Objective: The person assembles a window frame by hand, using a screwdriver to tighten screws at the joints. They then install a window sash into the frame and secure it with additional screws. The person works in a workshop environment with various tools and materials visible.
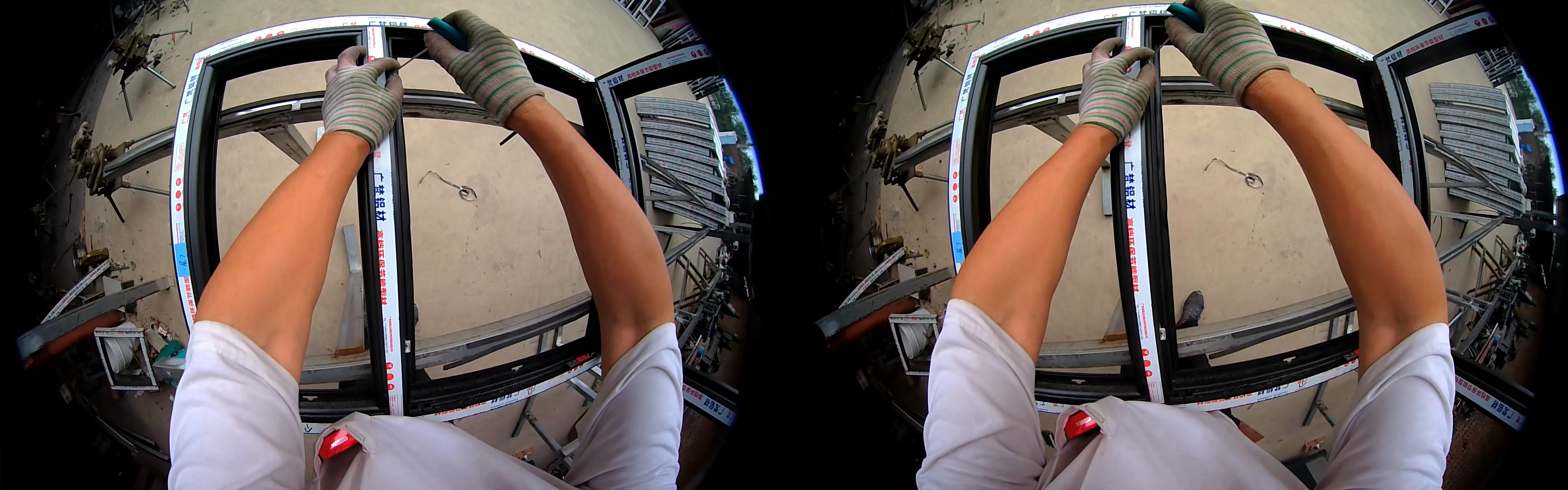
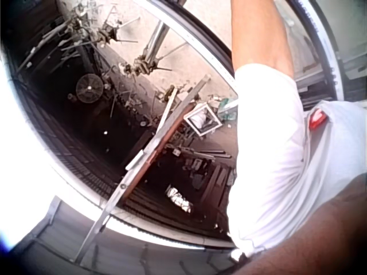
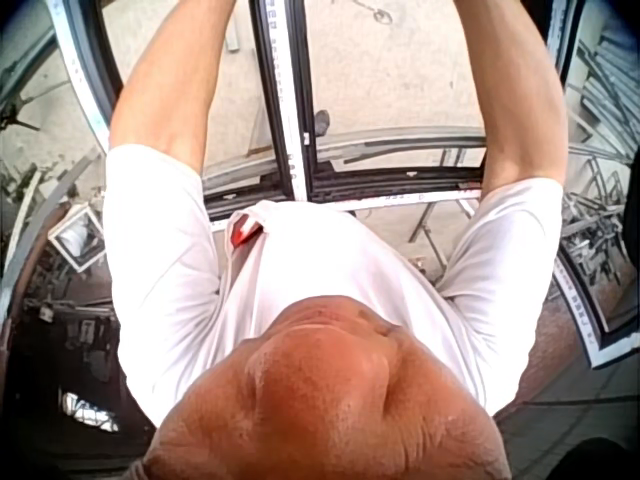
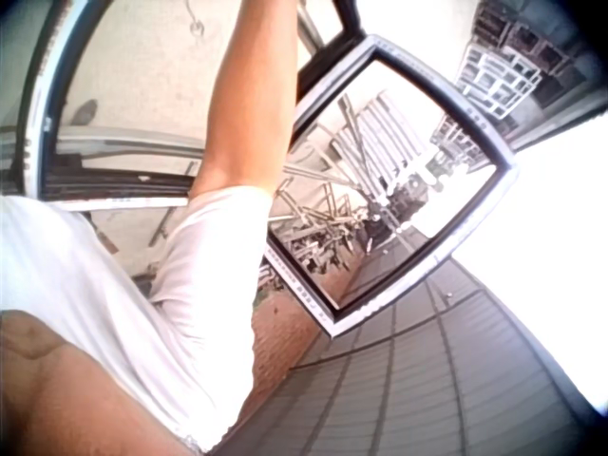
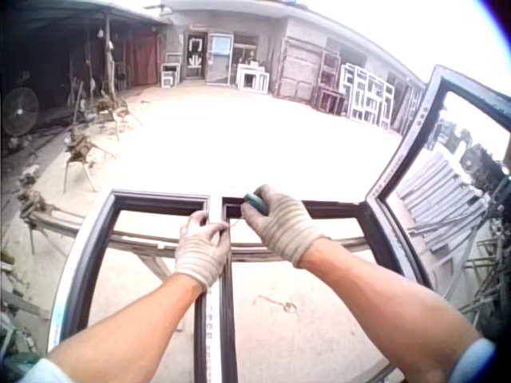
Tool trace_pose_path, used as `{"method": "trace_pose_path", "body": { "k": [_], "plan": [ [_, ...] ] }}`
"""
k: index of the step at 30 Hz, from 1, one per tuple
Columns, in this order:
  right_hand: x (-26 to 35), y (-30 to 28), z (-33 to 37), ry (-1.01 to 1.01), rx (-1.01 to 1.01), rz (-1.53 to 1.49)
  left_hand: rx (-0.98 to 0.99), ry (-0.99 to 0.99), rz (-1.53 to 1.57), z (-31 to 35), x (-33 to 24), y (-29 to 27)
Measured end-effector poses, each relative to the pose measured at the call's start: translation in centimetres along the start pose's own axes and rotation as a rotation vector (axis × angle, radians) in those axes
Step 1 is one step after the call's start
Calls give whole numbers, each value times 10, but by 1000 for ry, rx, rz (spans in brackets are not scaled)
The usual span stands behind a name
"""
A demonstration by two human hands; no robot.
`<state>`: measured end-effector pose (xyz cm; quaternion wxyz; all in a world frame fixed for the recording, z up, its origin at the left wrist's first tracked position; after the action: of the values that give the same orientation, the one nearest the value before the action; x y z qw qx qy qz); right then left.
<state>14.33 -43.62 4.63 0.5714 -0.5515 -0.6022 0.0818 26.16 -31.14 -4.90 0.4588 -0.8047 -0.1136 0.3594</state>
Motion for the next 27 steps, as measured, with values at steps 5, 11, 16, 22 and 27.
{"method": "trace_pose_path", "body": {
  "k": [5, 11, 16, 22, 27],
  "plan": [
    [-3, 1, -2, -24, -17, 40, -9, 6, -10, -1, -2, 1],
    [12, -4, -5, 105, 53, -82, -15, -2, -16, 0, 0, 1],
    [12, -4, -5, 85, 58, -101, -22, 8, -28, 0, 0, 1],
    [8, 3, -6, 71, 83, -118, -21, 7, -36, 0, -1, 1],
    [14, 5, -10, -105, 142, -111, -17, 7, -35, 0, -1, -1]
  ]
}}
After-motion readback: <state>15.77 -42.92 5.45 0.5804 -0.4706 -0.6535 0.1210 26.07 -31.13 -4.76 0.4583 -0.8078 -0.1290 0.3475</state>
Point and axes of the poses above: each hand's wrist, its own z-axis away from the middle knuckle, its own y-axis out of the palm, x = y × z, the point moved 6 cm from there along -z, towards the middle knuckle, and after that the axes turned 13 degrees about -z, right-handed, at the moved point
